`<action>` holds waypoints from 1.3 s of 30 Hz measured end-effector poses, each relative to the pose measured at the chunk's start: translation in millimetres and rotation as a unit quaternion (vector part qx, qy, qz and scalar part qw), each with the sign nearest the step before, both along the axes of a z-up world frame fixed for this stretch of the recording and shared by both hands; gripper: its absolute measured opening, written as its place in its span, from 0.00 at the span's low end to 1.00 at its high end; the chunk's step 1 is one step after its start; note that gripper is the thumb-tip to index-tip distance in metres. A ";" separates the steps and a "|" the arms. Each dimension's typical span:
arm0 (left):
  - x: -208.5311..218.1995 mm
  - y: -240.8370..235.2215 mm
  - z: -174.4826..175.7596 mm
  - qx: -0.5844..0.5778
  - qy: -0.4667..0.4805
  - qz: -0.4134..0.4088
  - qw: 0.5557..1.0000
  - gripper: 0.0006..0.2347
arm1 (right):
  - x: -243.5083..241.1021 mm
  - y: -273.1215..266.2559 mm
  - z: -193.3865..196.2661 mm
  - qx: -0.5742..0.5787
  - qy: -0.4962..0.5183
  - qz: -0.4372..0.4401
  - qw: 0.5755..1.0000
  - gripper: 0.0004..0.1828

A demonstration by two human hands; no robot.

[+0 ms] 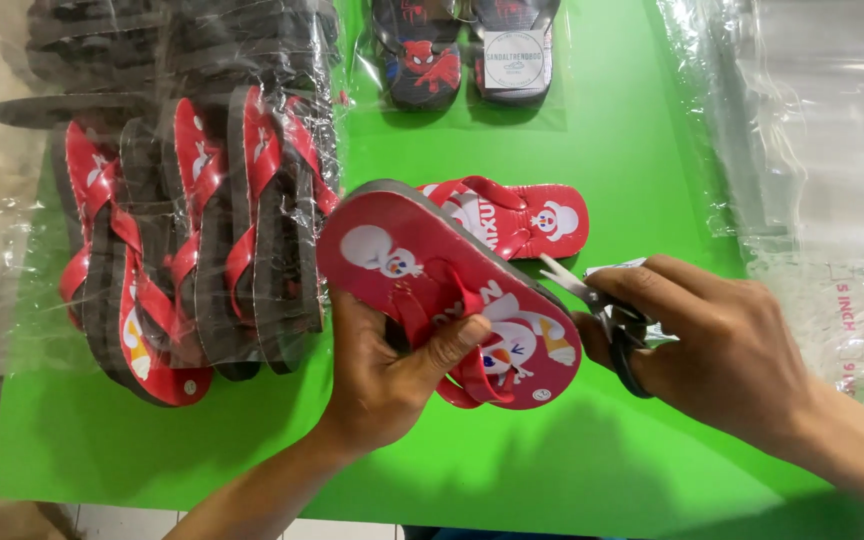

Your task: A person uses scissors to separate a pair of flip-flops and then attaches paper labels to the straps.

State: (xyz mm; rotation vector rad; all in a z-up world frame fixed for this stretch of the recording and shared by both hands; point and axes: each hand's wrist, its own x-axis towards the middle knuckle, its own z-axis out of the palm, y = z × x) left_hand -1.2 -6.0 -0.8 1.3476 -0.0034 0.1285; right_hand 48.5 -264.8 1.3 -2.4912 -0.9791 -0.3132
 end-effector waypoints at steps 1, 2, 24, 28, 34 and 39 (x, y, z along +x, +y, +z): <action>0.6 2.4 -0.4 0.027 -0.024 0.034 0.999 0.30 | 2.4 3.6 5.2 0.035 0.037 0.000 0.999 0.22; 0.5 4.7 -2.0 0.028 -0.025 0.033 0.999 0.30 | -0.1 3.2 5.0 0.036 0.036 0.000 0.999 0.22; -6.9 1.9 -30.3 0.067 -0.094 0.158 0.981 0.32 | -9.5 9.9 12.2 -0.020 -0.189 -0.006 0.982 0.11; -6.2 -0.3 -30.5 0.065 -0.098 0.171 0.978 0.31 | -8.8 11.1 12.0 -0.019 -0.203 -0.007 0.979 0.12; -5.3 -1.3 -26.8 0.044 -0.106 0.169 0.979 0.34 | -8.2 10.2 14.6 -0.017 -0.218 -0.001 0.976 0.11; -7.3 -0.7 -29.8 0.047 -0.104 0.167 0.979 0.34 | -6.2 9.1 10.5 0.006 -0.152 -0.004 0.988 0.08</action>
